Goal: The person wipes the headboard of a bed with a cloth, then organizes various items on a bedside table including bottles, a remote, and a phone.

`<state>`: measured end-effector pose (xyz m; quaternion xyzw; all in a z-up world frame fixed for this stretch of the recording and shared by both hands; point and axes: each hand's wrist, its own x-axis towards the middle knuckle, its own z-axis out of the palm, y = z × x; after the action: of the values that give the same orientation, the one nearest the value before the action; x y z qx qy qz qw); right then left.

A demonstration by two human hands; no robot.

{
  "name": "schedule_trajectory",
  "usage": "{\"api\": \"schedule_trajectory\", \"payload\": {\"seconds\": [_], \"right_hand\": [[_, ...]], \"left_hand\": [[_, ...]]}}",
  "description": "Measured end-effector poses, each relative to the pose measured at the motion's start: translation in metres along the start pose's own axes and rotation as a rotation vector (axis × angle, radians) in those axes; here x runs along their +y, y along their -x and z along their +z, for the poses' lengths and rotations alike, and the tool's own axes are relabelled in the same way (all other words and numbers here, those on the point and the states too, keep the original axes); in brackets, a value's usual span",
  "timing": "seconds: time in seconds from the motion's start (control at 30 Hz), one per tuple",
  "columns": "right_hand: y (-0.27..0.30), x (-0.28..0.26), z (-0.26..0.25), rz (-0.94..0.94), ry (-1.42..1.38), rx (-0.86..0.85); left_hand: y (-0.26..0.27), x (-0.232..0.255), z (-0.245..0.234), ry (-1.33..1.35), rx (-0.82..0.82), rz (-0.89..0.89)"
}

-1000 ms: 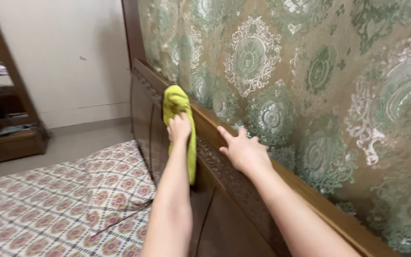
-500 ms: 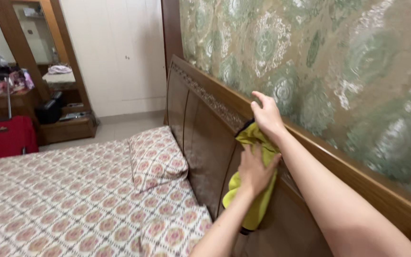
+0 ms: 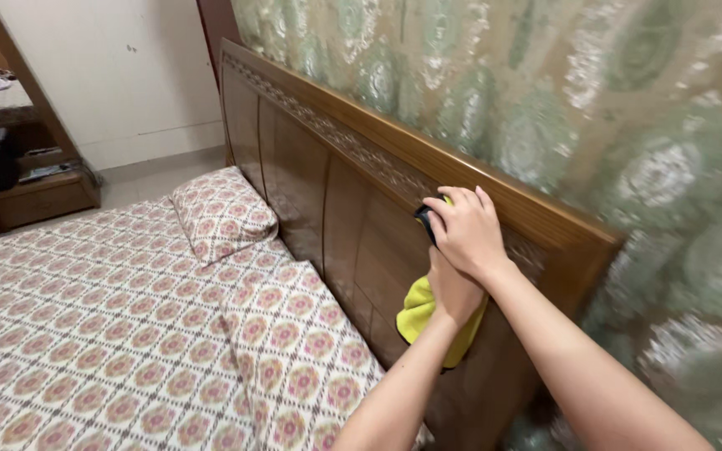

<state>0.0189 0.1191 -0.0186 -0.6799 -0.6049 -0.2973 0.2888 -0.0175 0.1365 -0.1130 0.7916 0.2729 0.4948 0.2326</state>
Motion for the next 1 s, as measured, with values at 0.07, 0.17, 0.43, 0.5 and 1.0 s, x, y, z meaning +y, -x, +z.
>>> {"api": "schedule_trajectory", "payload": {"seconds": [0.07,0.17,0.43,0.5,1.0], "right_hand": [[0.029,-0.002,-0.031,0.064,-0.011,-0.072],[0.075,-0.005,-0.063,0.093,0.010,-0.145],[0.108,-0.011,-0.054,-0.074,0.084,-0.215],[0.090,-0.011,-0.031,-0.104,0.044,-0.156],[-0.175,0.009,0.254,-0.353,0.652,-0.368]], "left_hand": [[0.046,0.031,-0.002,0.131,0.033,-0.002],[0.108,0.059,-0.005,0.208,0.065,0.032],[0.125,0.018,0.026,0.137,0.002,-0.092],[0.086,-0.024,0.043,0.011,0.183,-0.095],[-0.274,-0.383,0.042,-0.109,0.167,-0.495]]}}
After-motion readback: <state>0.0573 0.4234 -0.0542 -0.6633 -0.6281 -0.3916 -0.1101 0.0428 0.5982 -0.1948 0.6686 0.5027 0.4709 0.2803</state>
